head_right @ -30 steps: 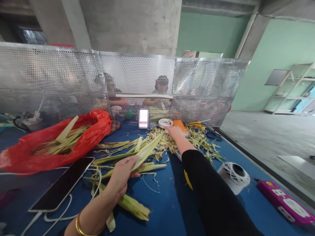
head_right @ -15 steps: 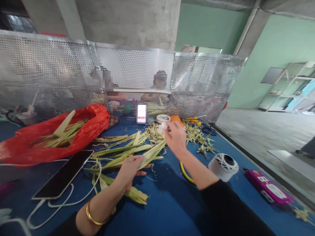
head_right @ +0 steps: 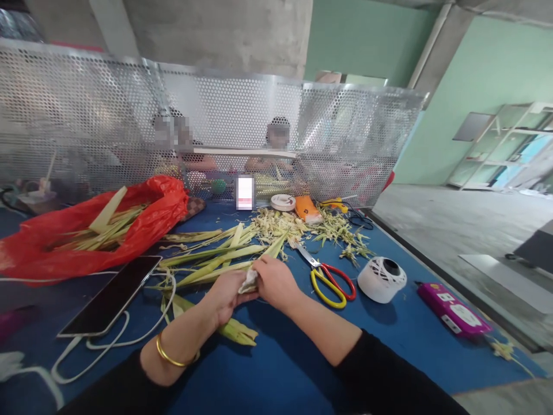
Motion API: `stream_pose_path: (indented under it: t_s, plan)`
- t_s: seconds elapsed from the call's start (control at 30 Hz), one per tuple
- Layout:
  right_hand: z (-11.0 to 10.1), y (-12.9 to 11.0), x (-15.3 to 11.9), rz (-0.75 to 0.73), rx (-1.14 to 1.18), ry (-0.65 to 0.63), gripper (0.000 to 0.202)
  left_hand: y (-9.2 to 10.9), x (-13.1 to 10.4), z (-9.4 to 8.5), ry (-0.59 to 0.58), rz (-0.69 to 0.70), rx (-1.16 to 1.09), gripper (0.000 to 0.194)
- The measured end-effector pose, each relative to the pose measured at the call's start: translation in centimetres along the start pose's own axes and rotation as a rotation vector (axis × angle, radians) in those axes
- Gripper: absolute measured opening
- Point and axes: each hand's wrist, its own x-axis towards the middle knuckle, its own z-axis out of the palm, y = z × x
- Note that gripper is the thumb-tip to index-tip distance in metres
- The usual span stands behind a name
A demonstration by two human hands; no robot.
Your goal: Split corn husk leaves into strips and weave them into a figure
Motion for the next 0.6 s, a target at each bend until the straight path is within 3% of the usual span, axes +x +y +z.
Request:
stream_pose_path:
  t_s: [0.33, 0.6]
  plan:
    - [0.4, 3.8, 3.6, 0.261, -0.19, -0.01, 0.02, 0.3, -0.2, 0.0, -0.036, 0.011, 0.39, 0.019]
    - [0.0, 4.6, 4.4, 0.326, -0.226, -0.044, 0.021, 1.9, -0.6, -1.5, -0.15, 0.19, 0.802, 0.028]
